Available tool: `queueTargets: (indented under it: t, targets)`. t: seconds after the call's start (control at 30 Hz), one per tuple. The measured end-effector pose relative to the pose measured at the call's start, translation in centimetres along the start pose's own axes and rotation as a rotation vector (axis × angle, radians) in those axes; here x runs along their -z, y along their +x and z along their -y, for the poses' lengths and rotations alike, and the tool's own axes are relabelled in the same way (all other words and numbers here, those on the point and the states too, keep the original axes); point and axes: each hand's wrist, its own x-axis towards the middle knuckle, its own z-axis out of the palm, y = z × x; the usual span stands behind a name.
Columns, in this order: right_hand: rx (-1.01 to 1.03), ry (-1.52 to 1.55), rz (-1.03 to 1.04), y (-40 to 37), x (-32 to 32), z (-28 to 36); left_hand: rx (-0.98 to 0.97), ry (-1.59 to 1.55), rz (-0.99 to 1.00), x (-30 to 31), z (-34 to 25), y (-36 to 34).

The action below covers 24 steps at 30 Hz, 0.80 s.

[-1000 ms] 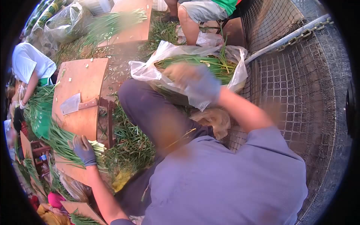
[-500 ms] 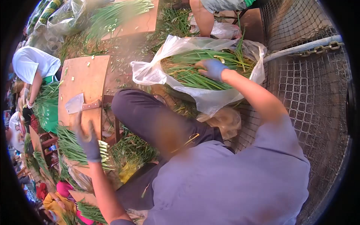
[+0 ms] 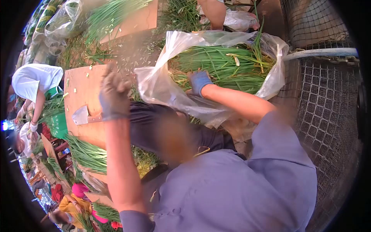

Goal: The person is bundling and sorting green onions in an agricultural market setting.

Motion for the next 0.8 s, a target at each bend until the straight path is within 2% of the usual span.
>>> queueTargets:
  t: [0.03, 0.1, 0.13, 0.2, 0.23, 0.3, 0.37, 0.43, 0.47, 0.53, 0.57, 0.6, 0.63, 0.67, 0.73, 0.77, 0.8]
  targets:
    - [0.0, 0.009, -0.001, 0.0, -0.4, 0.2, -0.025, 0.153, 0.187, -0.8, -1.7, -0.9]
    - [0.108, 0.084, -0.294, 0.4, -1.1, 0.4, -0.084, 0.732, -0.193, -5.4, -1.5, -4.1]
    - [0.11, 0.088, -0.3, 1.0, -1.0, 1.0, -0.426, 1.203, 0.016, -2.0, 0.8, -2.6]
    - [0.059, 0.049, -0.217, 2.0, -0.9, 3.1, -0.631, 1.612, 0.109, 1.1, 5.7, -1.5]
    - [0.064, 0.051, -0.221, 2.6, -1.1, 3.7, -0.487, 1.558, -0.021, 0.0, 7.9, -1.9]
    - [-0.078, 0.013, -0.077, 4.7, -2.0, 4.3, -0.287, 1.511, -0.005, 1.9, 11.8, -0.3]
    - [-0.102, 0.057, -0.042, 8.2, -4.9, 4.4, 0.295, 1.512, 0.081, 1.4, 11.8, -0.4]
    - [-0.13, 0.096, -0.01, 8.2, -4.5, 3.7, 0.232, 1.598, 0.143, 3.4, 13.6, 1.2]
    - [-0.031, 0.195, -0.038, 6.4, -3.1, 3.1, 0.177, 1.69, 0.202, 4.9, 13.5, 1.7]
    - [0.102, 0.369, -0.014, 3.4, 0.1, -0.2, -0.013, 1.423, 0.058, 6.6, 11.8, 1.6]
    - [0.089, 0.429, -0.052, 2.0, 1.6, -1.5, -0.268, 1.424, 0.125, 7.1, 9.3, 1.2]
    - [0.229, 0.546, -0.308, 2.0, 0.3, -4.0, -0.127, 1.083, 0.08, 5.1, 6.7, -0.1]
    - [0.2, 0.658, -0.307, -0.7, 3.0, -5.5, -0.146, 0.92, 0.048, 4.3, 5.3, -0.5]
    - [0.189, 0.85, -0.321, -2.4, 4.5, -6.7, -0.054, 0.831, 0.035, 4.1, 3.7, -0.7]
    - [0.32, 1.15, -0.332, -4.7, 6.6, -9.3, -0.106, 0.916, 0.058, 3.9, 3.2, -0.5]
    - [0.32, 1.143, -0.342, -5.9, 7.7, -9.9, -0.159, 1.011, 0.081, 3.8, 3.0, -0.4]
    - [0.336, 1.26, -0.298, -7.9, 9.3, -10.0, -0.205, 1.071, 0.062, 3.5, 3.1, -0.5]
